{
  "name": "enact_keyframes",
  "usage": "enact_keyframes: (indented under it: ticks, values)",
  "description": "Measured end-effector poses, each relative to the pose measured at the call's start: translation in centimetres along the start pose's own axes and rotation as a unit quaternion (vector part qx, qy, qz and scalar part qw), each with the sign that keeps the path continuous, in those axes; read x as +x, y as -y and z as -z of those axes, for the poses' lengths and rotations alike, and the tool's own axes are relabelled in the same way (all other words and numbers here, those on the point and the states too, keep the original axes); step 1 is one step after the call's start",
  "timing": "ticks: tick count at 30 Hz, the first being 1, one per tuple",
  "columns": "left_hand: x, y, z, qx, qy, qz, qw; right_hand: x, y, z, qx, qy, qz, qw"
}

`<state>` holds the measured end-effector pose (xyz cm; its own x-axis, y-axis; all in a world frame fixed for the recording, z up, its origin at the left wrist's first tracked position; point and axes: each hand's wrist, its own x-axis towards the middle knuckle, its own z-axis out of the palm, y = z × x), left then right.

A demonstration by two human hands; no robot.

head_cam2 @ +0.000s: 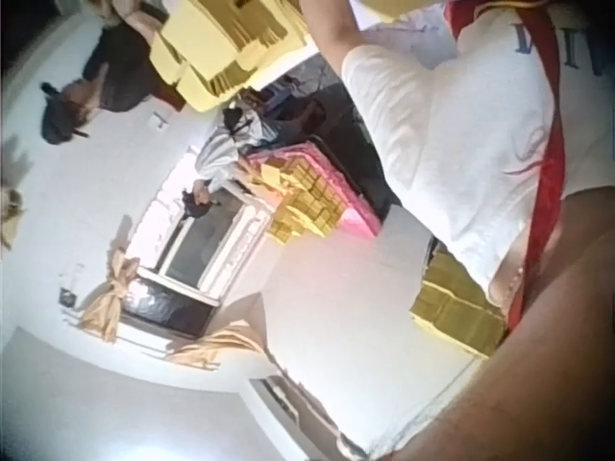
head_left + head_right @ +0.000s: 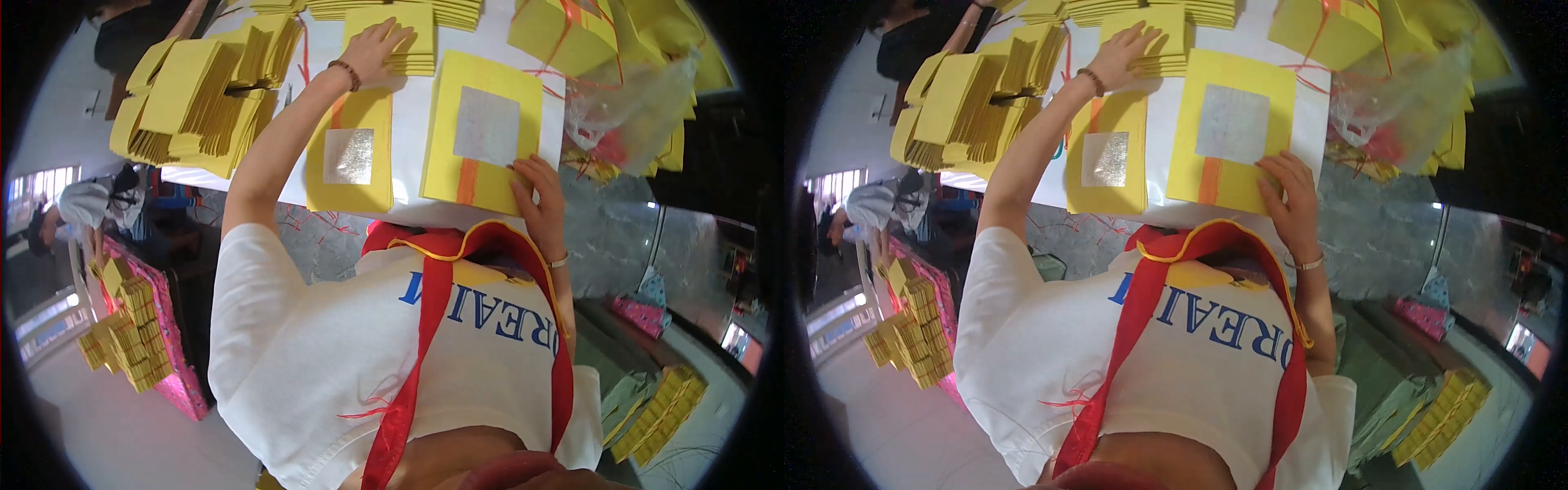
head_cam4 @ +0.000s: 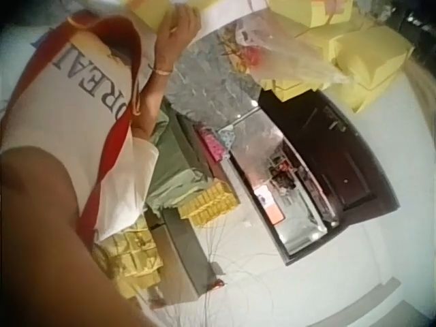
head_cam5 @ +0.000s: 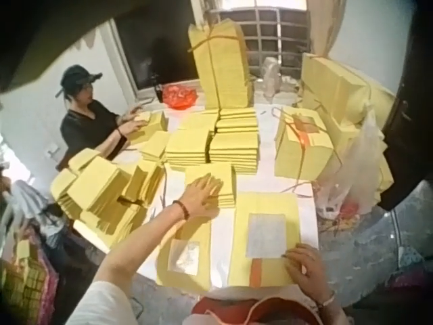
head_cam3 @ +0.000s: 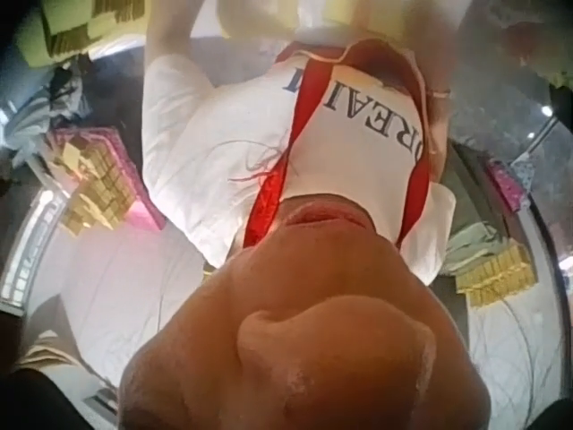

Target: The person is folding and stacking sheets of yellow paper containing silver foil inserts.

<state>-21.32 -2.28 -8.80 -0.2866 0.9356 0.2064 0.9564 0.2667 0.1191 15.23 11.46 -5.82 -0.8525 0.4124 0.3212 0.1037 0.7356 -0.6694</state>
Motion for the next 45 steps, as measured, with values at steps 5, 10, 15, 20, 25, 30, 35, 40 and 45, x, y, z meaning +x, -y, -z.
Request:
enact_keyframes:
  ticks: [5, 10, 15, 20, 25, 30, 35, 40, 45]
  values:
    - [-4.6, -10.2, 4.7, -0.204, -0.011, -0.095, 0.974, 0.0, -0.3, -0.1, 0.017, -0.018, -0.001, 1.0]
    - [-8.8, -17.1, 6.3, -0.129, 0.028, -0.179, 0.975, 0.0, -1.2, -0.3, 0.066, -0.01, -0.006, 0.998]
    - [-7.8, -16.6, 7.0, -0.154, 0.054, -0.165, 0.973, -0.3, -2.3, 0.0, 0.18, 0.001, -0.05, 0.982]
    - [-7.0, -16.6, 7.5, -0.247, 0.08, -0.121, 0.958, -0.4, -2.2, 0.0, 0.246, 0.01, -0.097, 0.964]
    - [-6.7, -16.4, 7.4, -0.285, 0.087, -0.093, 0.95, -0.4, -2.2, -0.1, 0.247, 0.012, -0.107, 0.963]
    - [-6.1, -16.1, 7.3, -0.316, 0.136, -0.046, 0.938, -0.5, -2.6, -0.4, 0.26, 0.006, -0.109, 0.959]
    - [-5.8, -15.9, 7.4, -0.349, 0.149, -0.015, 0.925, -0.3, -2.5, -0.3, 0.26, 0.003, -0.107, 0.96]
    - [-5.7, -15.9, 7.5, -0.364, 0.157, -0.005, 0.918, -0.3, -2.5, -0.4, 0.255, 0.0, -0.122, 0.959]
    - [-5.7, -15.8, 7.1, -0.4, 0.164, 0.016, 0.902, -0.1, -2.4, -0.2, 0.249, 0.003, -0.118, 0.961]
